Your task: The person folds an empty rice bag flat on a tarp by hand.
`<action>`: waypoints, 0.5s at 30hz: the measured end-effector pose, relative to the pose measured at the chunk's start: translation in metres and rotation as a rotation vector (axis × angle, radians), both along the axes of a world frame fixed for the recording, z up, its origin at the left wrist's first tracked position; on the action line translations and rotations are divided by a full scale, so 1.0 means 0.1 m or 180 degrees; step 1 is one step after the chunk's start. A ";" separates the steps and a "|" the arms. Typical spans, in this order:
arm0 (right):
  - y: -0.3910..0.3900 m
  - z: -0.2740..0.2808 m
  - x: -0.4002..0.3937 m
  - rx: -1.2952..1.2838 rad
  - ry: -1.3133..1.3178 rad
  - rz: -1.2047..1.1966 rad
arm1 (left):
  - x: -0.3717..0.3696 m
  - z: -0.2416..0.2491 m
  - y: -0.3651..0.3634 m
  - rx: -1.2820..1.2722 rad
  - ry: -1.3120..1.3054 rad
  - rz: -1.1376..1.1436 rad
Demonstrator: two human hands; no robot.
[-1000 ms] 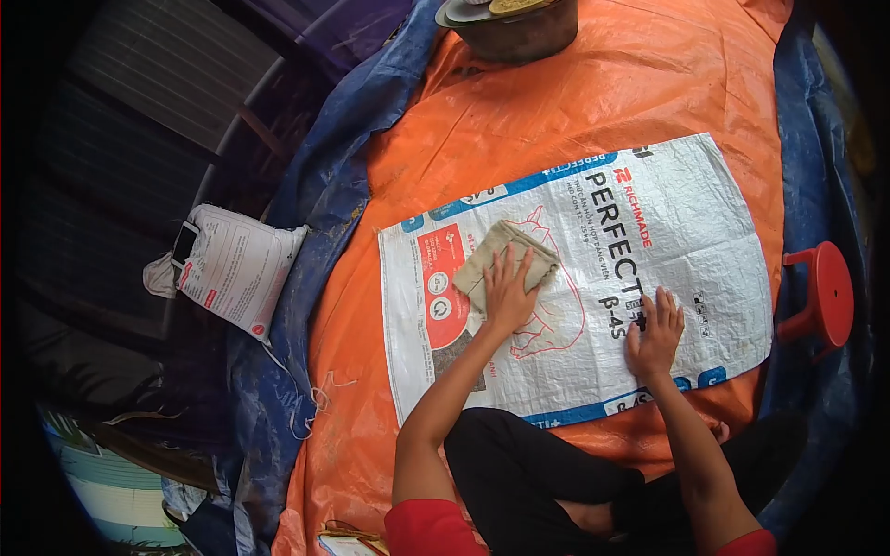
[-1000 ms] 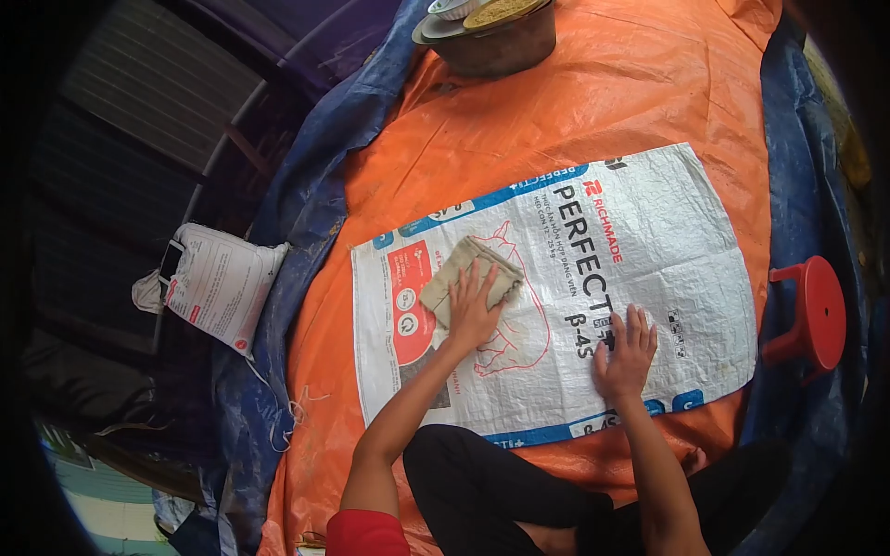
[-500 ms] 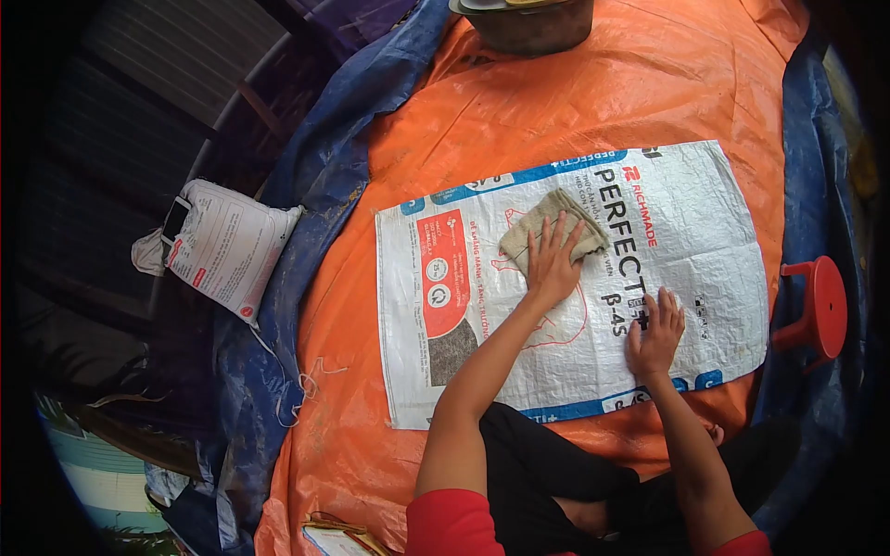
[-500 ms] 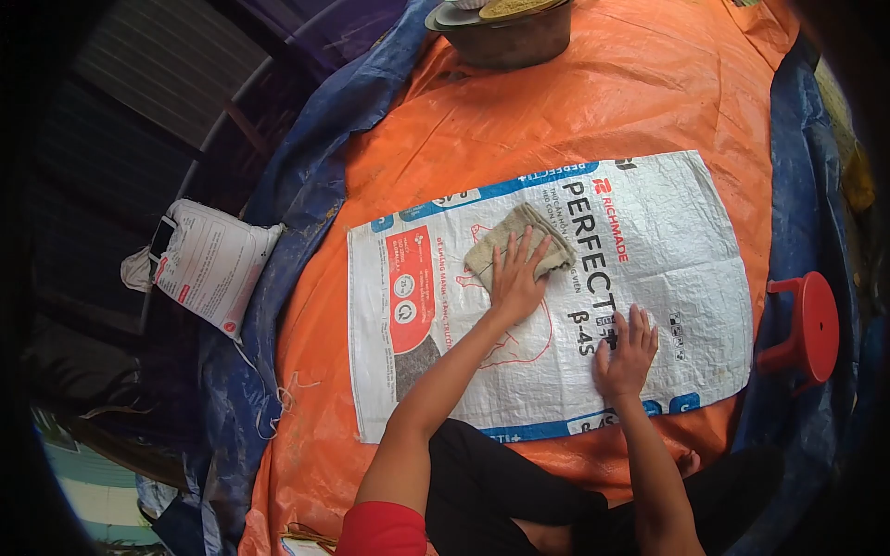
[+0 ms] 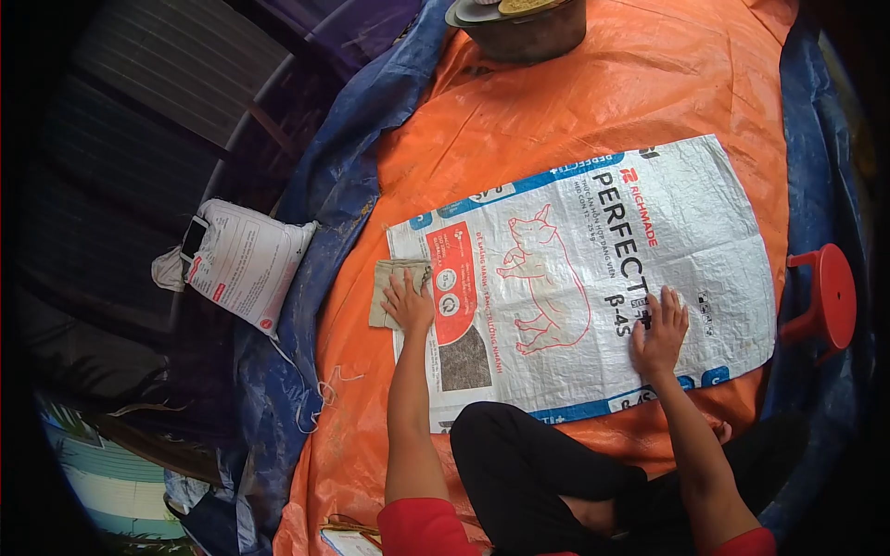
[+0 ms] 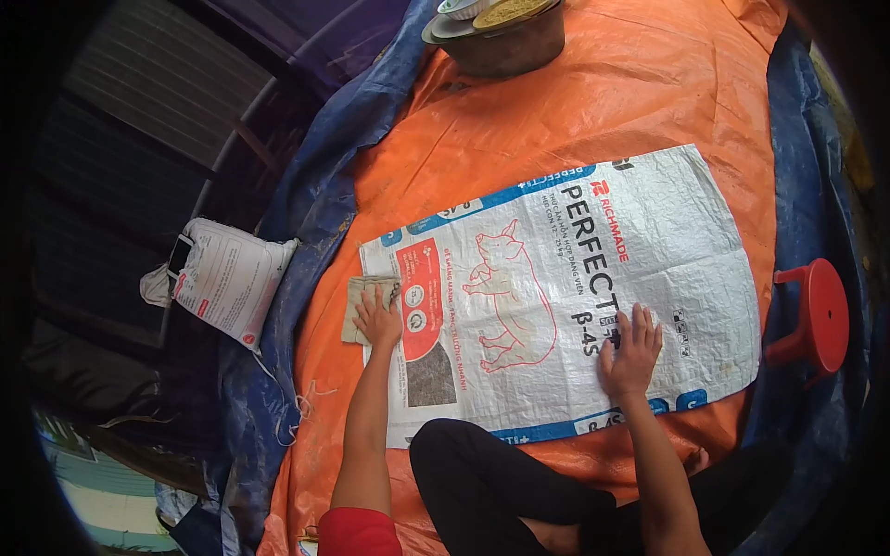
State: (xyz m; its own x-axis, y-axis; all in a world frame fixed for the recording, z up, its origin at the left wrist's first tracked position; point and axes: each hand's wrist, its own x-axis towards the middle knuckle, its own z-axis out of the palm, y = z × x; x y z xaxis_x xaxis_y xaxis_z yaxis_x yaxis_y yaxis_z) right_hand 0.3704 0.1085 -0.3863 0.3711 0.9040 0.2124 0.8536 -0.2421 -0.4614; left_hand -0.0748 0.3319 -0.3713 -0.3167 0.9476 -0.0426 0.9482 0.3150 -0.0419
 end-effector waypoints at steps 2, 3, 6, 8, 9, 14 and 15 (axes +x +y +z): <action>0.00 0.00 0.00 0.0013 -0.0002 0.0011 | 0.14 -0.06 -0.04 -0.0011 -0.0213 -0.0249; 0.00 0.00 0.01 0.0015 -0.0007 0.0019 | 0.23 -0.09 -0.06 -0.0023 -0.0393 -0.0494; 0.00 0.01 0.00 0.0029 -0.0022 0.0027 | 0.68 -0.14 -0.24 -0.0010 -0.1014 -0.1532; -0.01 0.01 0.00 0.0012 -0.0006 0.0031 | 1.11 -0.15 -0.41 -0.0098 -0.0949 -0.2307; 0.00 0.02 0.00 0.0018 -0.0007 0.0033 | 1.33 -0.17 -0.51 -0.0060 -0.1008 -0.2604; 0.01 0.00 -0.01 0.0012 -0.0056 0.0012 | 2.35 -0.05 -0.93 -0.0262 -0.1462 -0.3835; 0.01 0.00 -0.01 0.0021 -0.0059 0.0016 | 2.50 -0.05 -1.01 -0.0295 -0.1535 -0.3967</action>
